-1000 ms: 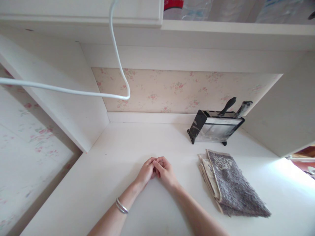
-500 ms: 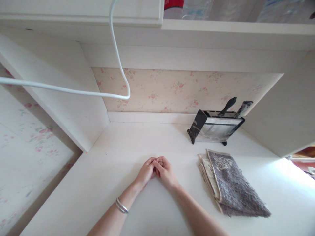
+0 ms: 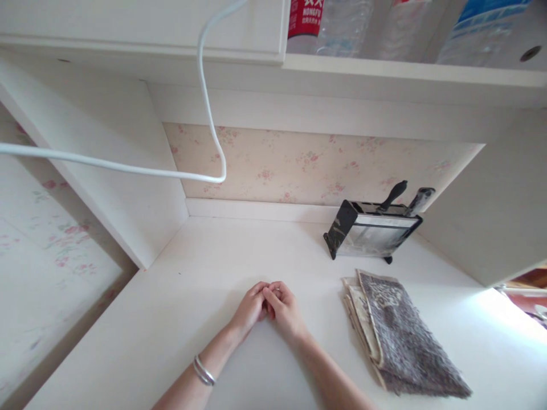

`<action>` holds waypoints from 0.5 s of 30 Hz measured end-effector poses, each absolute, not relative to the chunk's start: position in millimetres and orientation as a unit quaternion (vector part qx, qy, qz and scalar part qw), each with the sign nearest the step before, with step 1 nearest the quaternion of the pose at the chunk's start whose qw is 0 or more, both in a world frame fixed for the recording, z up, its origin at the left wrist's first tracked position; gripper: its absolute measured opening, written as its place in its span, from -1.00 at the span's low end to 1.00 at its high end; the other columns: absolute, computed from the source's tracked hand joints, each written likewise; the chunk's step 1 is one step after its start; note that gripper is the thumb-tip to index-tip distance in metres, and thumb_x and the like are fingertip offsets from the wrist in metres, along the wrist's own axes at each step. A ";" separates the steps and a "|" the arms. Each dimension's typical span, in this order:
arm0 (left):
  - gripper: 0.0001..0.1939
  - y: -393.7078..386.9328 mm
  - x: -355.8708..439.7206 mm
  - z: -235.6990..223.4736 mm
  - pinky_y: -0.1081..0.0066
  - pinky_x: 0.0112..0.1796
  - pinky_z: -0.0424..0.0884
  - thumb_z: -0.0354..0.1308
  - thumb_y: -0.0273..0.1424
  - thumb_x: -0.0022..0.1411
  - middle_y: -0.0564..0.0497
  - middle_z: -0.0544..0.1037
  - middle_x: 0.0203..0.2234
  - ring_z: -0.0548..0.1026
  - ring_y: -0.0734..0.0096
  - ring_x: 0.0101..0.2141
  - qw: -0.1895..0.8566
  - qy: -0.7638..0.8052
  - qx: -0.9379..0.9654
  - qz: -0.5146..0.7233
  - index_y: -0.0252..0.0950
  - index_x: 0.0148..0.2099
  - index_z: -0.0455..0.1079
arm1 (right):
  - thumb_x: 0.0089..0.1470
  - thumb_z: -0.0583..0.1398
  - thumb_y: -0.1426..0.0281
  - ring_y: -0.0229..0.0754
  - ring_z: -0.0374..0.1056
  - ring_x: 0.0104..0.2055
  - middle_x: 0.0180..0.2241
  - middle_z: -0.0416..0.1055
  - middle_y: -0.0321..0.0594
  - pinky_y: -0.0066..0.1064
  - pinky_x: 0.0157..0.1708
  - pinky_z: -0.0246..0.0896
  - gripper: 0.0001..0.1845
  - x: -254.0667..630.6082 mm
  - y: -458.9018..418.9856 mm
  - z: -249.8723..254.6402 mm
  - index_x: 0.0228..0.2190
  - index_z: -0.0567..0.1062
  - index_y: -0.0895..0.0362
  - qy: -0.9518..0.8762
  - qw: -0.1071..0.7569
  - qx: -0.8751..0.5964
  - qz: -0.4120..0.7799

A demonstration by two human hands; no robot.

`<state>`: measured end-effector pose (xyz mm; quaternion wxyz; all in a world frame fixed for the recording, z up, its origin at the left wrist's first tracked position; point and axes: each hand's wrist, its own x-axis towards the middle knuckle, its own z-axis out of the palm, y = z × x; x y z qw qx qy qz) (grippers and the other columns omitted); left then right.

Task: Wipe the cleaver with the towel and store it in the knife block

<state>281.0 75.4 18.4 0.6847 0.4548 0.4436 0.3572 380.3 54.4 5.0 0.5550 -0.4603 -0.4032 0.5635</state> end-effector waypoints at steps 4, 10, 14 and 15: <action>-0.79 73.8 279.7 21.6 0.51 -0.64 -0.07 0.00 -0.25 0.13 0.15 0.30 -0.71 0.14 0.59 -0.70 0.676 0.443 0.469 0.357 -0.28 -0.32 0.33 | 0.02 0.26 0.05 -0.36 0.08 -0.68 -0.72 0.19 -0.47 -0.49 -0.65 -0.03 -0.61 383.6 46.9 23.1 -0.47 0.33 0.10 -0.385 0.558 -0.473 0.562; -0.77 78.3 296.2 34.4 0.51 -0.59 0.10 -0.01 -0.45 -0.02 0.14 0.32 -0.58 0.24 0.56 -0.61 0.658 0.452 0.508 0.324 -0.28 -0.27 0.36 | 0.07 0.25 0.13 -0.35 0.23 -0.58 -0.50 0.42 -0.31 -0.47 -0.54 0.09 -0.70 452.6 39.8 86.4 -0.31 0.45 0.11 -0.401 0.613 -0.462 0.500; -0.74 88.2 340.2 57.4 0.48 -0.45 0.27 0.01 -0.42 0.04 0.02 0.46 -0.41 0.41 0.43 -0.40 0.647 0.414 0.555 0.319 -0.28 -0.20 0.42 | -0.11 0.35 0.19 -0.33 0.30 -0.52 -0.37 0.47 -0.25 -0.45 -0.51 0.22 -0.66 554.6 53.9 110.2 -0.29 0.50 0.09 -0.345 0.703 -0.518 0.344; -0.72 91.8 354.4 64.1 0.46 -0.41 0.30 0.02 -0.41 0.06 -0.01 0.49 -0.34 0.44 0.40 -0.34 0.645 0.402 0.565 0.321 -0.28 -0.17 0.43 | -0.15 0.36 0.22 -0.31 0.32 -0.49 -0.34 0.47 -0.24 -0.44 -0.49 0.26 -0.66 583.5 58.5 111.6 -0.29 0.51 0.08 -0.321 0.718 -0.543 0.293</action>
